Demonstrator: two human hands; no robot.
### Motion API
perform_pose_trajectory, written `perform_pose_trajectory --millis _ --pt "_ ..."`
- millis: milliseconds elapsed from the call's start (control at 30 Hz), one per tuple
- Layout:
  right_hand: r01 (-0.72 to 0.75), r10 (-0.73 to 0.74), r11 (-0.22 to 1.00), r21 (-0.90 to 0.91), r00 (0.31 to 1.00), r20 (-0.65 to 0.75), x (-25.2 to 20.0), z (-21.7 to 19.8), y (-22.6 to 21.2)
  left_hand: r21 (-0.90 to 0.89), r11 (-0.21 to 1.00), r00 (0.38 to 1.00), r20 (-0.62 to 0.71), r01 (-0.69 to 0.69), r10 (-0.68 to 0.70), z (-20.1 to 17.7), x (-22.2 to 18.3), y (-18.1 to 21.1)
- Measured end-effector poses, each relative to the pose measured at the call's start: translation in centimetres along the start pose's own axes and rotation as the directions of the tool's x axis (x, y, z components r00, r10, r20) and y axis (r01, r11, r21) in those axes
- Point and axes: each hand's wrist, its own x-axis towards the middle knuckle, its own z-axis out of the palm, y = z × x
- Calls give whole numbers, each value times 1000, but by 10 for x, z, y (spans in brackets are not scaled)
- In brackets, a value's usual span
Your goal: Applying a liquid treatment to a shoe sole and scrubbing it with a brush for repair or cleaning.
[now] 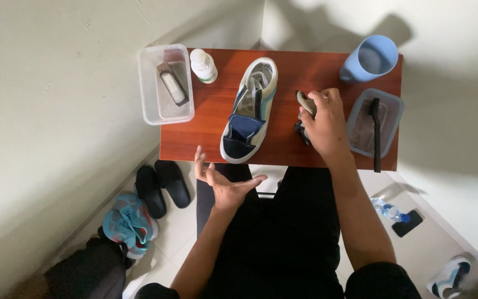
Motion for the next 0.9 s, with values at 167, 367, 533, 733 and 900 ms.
perform_pose_trajectory --millis 167,367,533,733,900 --pt "-5 5 998 -65 1000 -7 -2 -3 -4 206 977 995 95 -61 42 -5 -3 12" --pt "-16 15 989 -145 1000 -12 -11 -10 -12 153 982 988 124 -114 95 16 -6 4" --pt "13 -23 964 -264 999 -35 -13 -14 -23 146 988 980 199 -59 29 18 54 13" --pt "176 -174 980 -95 984 29 14 -8 -54 192 980 942 335 -51 -16 6 131 2" --pt "206 -212 977 58 895 392 43 -16 -96 12 971 690 705 -239 161 4 199 -12"
